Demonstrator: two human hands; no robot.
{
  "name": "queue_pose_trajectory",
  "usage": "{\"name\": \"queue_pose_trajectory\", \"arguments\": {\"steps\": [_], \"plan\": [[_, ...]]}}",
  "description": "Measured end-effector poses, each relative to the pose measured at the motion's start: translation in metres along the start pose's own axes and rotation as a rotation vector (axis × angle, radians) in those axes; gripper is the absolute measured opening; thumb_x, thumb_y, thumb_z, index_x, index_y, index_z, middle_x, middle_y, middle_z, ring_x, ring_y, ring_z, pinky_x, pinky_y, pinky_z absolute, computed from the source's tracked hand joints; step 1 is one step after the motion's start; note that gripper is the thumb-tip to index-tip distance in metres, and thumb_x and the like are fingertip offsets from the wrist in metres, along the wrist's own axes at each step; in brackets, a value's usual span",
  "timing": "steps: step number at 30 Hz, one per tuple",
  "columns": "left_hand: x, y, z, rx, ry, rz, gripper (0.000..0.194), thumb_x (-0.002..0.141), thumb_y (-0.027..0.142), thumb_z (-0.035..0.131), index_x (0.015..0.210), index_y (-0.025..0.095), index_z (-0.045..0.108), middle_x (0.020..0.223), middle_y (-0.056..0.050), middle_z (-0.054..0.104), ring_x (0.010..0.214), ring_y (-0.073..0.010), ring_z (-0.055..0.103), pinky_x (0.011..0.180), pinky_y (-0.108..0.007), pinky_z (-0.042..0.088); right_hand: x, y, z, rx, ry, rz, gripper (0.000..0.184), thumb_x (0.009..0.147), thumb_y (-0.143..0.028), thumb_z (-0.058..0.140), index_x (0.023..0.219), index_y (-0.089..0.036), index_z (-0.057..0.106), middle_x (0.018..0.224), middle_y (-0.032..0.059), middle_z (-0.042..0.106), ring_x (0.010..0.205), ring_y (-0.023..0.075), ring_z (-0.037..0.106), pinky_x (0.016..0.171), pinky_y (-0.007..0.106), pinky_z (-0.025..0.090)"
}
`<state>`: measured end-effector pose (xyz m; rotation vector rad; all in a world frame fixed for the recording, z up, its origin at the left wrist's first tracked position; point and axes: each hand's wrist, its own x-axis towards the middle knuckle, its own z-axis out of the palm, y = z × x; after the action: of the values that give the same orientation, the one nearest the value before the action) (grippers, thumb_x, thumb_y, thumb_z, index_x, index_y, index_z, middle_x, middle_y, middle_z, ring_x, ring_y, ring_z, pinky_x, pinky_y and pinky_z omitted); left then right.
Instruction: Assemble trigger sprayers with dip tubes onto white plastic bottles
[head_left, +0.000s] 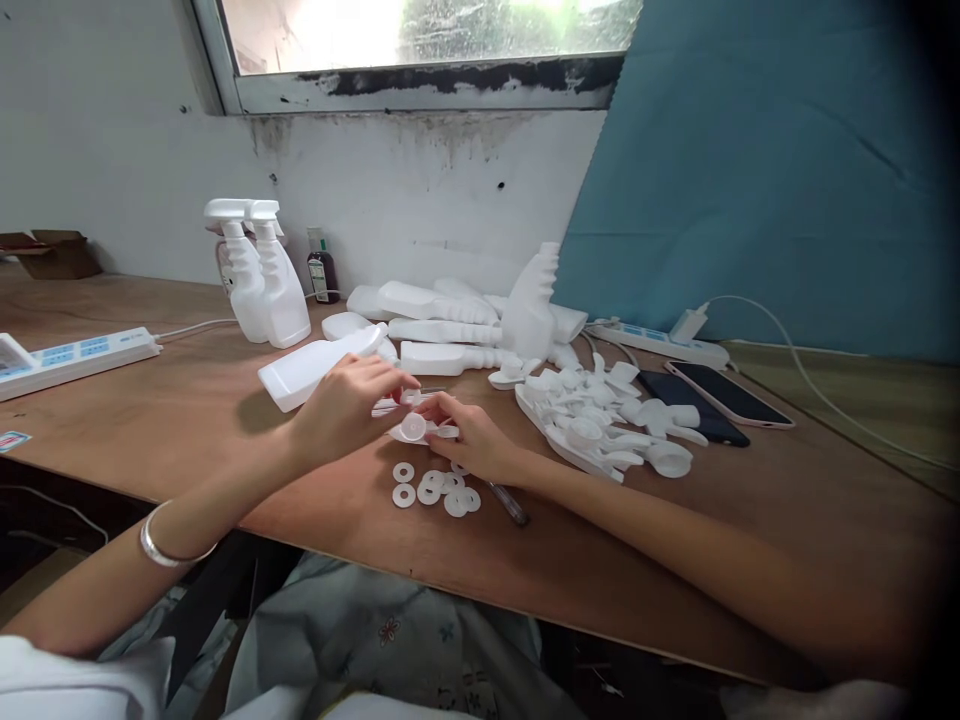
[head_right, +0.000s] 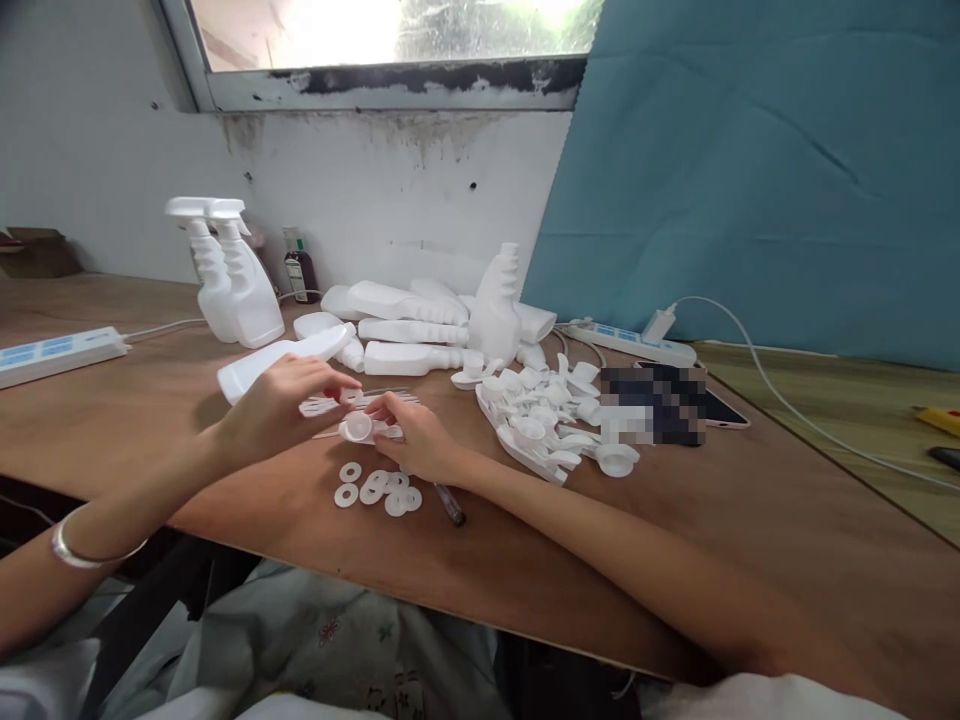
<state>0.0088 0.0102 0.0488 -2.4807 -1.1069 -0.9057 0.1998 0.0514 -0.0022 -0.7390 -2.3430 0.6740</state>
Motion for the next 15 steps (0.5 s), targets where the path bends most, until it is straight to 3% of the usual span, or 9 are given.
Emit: {"name": "queue_pose_trajectory", "arguments": {"steps": [4,7,11,15], "plan": [[0.008,-0.01,-0.001,-0.307,0.014,-0.185,0.015,0.079,0.028,0.059,0.087,0.018,0.065,0.067,0.001,0.061,0.062,-0.01,0.055,0.06,-0.022,0.042,-0.001,0.008,0.005,0.056,0.055,0.069,0.017,0.081,-0.023,0.049,0.098,-0.02,0.05,0.092,0.0024,0.063,0.079,0.0152,0.058,0.072,0.03,0.044],[0.001,-0.013,0.003,-0.472,-0.086,-0.284,0.019,0.079,0.028,0.058,0.093,0.019,0.067,0.071,-0.001,0.064,0.066,-0.0114,0.057,0.061,-0.023,0.042,-0.001,0.011,0.007,0.062,0.062,0.081,0.019,0.081,-0.024,0.049,0.099,-0.02,0.051,0.092,0.0025,0.063,0.079,0.0153,0.059,0.072,0.03,0.044],[-0.009,-0.014,0.007,-0.53,-0.18,-0.327,0.022,0.08,0.028,0.057,0.097,0.02,0.068,0.076,-0.003,0.065,0.067,-0.0123,0.056,0.059,-0.024,0.042,-0.001,0.008,0.006,0.076,0.058,0.062,0.018,0.081,-0.021,0.049,0.098,-0.02,0.052,0.093,0.0026,0.064,0.083,0.0151,0.059,0.075,0.029,0.044],[-0.014,-0.011,0.013,-0.505,-0.187,-0.339,0.023,0.078,0.032,0.059,0.095,0.02,0.069,0.073,-0.003,0.064,0.066,-0.0126,0.056,0.06,-0.024,0.043,-0.001,0.005,0.004,0.079,0.059,0.039,0.016,0.082,-0.02,0.048,0.097,-0.019,0.052,0.092,0.0024,0.063,0.084,0.0147,0.058,0.077,0.029,0.044]]}}
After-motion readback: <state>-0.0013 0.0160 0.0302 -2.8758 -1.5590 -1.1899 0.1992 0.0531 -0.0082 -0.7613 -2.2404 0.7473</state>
